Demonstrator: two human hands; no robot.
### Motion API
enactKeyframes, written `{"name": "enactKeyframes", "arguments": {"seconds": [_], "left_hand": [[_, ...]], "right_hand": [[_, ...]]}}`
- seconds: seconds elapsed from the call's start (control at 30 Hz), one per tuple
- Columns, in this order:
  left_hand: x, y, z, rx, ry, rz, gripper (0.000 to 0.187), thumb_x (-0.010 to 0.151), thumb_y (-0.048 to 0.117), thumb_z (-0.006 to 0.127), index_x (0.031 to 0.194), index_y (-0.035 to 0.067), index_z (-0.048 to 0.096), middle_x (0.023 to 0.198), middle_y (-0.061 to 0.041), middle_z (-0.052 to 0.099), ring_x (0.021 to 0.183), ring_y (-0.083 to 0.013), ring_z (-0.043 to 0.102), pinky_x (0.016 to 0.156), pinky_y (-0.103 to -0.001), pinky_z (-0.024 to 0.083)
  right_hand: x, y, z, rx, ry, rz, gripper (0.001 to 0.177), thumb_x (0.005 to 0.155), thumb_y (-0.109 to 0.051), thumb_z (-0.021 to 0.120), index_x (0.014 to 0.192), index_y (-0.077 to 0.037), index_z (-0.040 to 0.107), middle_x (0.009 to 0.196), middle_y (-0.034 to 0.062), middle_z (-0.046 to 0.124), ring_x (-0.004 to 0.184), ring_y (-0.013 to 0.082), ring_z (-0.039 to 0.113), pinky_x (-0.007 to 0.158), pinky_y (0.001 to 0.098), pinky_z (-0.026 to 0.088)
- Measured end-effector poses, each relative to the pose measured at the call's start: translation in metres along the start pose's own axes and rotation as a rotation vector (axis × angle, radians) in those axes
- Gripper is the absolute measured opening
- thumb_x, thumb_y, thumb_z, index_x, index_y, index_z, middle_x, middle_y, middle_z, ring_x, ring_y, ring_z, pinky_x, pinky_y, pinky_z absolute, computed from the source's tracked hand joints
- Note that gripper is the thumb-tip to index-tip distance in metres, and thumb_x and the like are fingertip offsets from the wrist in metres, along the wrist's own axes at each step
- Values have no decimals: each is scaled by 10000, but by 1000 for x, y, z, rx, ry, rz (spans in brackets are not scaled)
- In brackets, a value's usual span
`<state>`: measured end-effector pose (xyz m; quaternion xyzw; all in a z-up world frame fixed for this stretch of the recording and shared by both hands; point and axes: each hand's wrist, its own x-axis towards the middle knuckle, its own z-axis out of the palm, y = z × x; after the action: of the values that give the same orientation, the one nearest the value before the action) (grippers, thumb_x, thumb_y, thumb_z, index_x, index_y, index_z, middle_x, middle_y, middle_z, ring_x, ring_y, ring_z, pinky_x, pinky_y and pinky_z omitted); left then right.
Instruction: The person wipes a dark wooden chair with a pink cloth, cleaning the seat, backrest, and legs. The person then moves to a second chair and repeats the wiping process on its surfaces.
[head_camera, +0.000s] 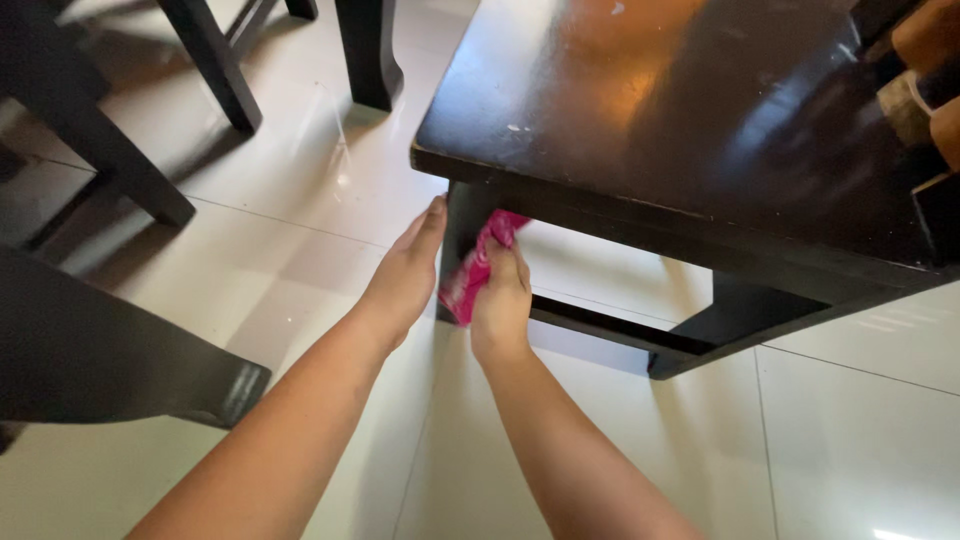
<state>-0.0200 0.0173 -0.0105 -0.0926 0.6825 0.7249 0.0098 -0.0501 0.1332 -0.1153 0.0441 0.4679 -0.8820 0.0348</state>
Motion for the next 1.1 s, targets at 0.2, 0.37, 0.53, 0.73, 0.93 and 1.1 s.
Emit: {"name": "enactKeyframes", "arguments": {"seconds": [0.2,0.37,0.53,0.73,0.93,1.1], "left_hand": [[6,-3,6,84,10,33,796,964,635,398,1561,109,418,1581,-94,511,1483,-207,425,1197,-327,278],[8,6,3,175,-76,96,761,917,488,571,1561,121,400,1525,-84,550,1442,-211,462,1141,-334,327],[4,-2,8,497,35,91,787,879,430,689,1539,112,401,1410,-135,642,1325,-268,595,1078,-358,434],[1,1,16,709,106,70,899,834,473,723,1554,106,328,1295,-213,674,1175,-406,653,973,-444,503],[0,12,20,680,124,50,881,818,453,722,1542,132,336,1213,-211,715,1126,-398,682,958,-442,512],[1,15,18,679,104,42,887,809,444,730,1544,150,331,1240,-189,708,1128,-384,680,945,-434,516]], "right_hand": [[-16,28,-20,-234,-60,33,274,1025,-279,448,1117,-84,617,827,49,647,720,159,613,647,296,508],[-61,62,-46,-94,236,337,325,992,-338,456,1100,-97,645,801,63,663,631,198,587,551,363,459],[-62,68,-70,275,442,656,574,956,-418,255,949,9,639,700,169,701,595,305,624,525,417,512],[2,134,-71,226,390,575,194,1016,-232,502,1068,-142,666,802,-11,637,683,165,592,629,346,492],[37,154,-110,-130,121,613,264,1012,-176,452,1105,-114,692,972,-27,762,914,105,700,843,273,522],[45,173,-123,-39,117,646,267,1006,-204,419,1032,-71,649,833,74,645,701,245,552,643,421,441]]}}
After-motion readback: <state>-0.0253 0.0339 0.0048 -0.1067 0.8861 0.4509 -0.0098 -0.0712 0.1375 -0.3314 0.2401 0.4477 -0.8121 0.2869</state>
